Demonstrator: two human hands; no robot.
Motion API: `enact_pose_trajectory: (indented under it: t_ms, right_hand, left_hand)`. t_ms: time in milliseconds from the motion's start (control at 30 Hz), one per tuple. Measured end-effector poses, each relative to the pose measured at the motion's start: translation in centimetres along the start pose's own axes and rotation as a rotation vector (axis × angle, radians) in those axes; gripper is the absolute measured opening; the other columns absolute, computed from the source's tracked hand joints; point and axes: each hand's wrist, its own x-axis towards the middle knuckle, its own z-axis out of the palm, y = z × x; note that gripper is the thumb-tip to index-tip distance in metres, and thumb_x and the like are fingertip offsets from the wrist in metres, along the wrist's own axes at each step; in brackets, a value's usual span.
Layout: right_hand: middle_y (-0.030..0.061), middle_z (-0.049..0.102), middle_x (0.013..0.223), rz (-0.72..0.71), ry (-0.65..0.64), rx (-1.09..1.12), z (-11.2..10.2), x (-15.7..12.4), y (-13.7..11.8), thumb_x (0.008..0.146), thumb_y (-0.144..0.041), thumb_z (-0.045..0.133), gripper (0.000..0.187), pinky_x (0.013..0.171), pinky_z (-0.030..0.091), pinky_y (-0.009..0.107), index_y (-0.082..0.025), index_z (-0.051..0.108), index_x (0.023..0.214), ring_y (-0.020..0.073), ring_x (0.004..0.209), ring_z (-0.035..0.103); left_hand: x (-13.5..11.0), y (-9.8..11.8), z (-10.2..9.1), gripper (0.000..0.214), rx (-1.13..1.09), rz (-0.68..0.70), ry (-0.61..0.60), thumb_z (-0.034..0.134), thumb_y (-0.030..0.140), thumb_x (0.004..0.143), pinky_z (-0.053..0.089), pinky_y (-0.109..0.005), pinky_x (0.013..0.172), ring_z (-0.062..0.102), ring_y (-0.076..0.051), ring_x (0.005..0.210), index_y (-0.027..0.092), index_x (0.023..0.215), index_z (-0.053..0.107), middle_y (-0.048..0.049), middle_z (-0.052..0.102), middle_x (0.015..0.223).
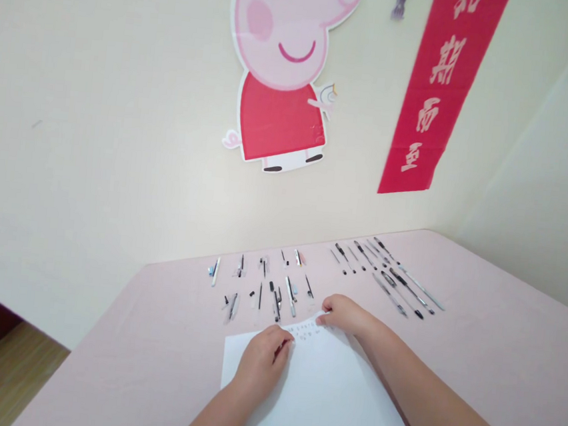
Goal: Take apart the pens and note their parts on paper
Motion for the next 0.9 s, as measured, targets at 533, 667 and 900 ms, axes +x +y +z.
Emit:
enact_pose_trajectory:
  t_ms: [533, 667, 900]
  right_hand:
    - [0.0038, 0.066, 0.071, -0.033, 0.206, 0.185, 0.0, 0.1, 1.6, 0.081, -0.028, 0.046, 0.021, 0.058, 0.035, 0.021, -0.015, 0.062, 0.078, 0.0135, 0.065, 0.056]
    - [0.0036, 0.067, 0.074, 0.032, 0.184, 0.169, -0.1, 0.4, 1.7, 0.081, -0.024, 0.046, 0.019, 0.060, 0.037, 0.021, -0.015, 0.062, 0.084, 0.0131, 0.068, 0.059]
    - [0.0055, 0.068, 0.076, 0.122, 0.158, 0.015, -0.6, 1.6, 0.1, 0.079, -0.027, 0.050, 0.019, 0.059, 0.037, 0.023, -0.015, 0.061, 0.088, 0.0160, 0.070, 0.060]
  left_hand:
    - [0.2, -0.8, 0.6, 0.015, -0.019, -0.113, -0.001, 0.043, 0.019, 0.079, 0.038, -0.029, 0.067, 0.054, -0.018, 0.072, 0.018, 0.078, 0.058, -0.0043, 0.061, 0.076]
    - [0.2, -0.6, 0.6, 0.013, -0.012, -0.120, -0.003, 0.042, 0.018, 0.078, 0.037, -0.027, 0.065, 0.053, -0.018, 0.070, 0.019, 0.075, 0.055, -0.0033, 0.059, 0.073]
    - [0.3, -0.7, 0.6, 0.013, -0.012, -0.094, -0.008, 0.041, 0.017, 0.077, 0.035, -0.027, 0.063, 0.051, -0.017, 0.068, 0.019, 0.073, 0.053, -0.0021, 0.056, 0.071]
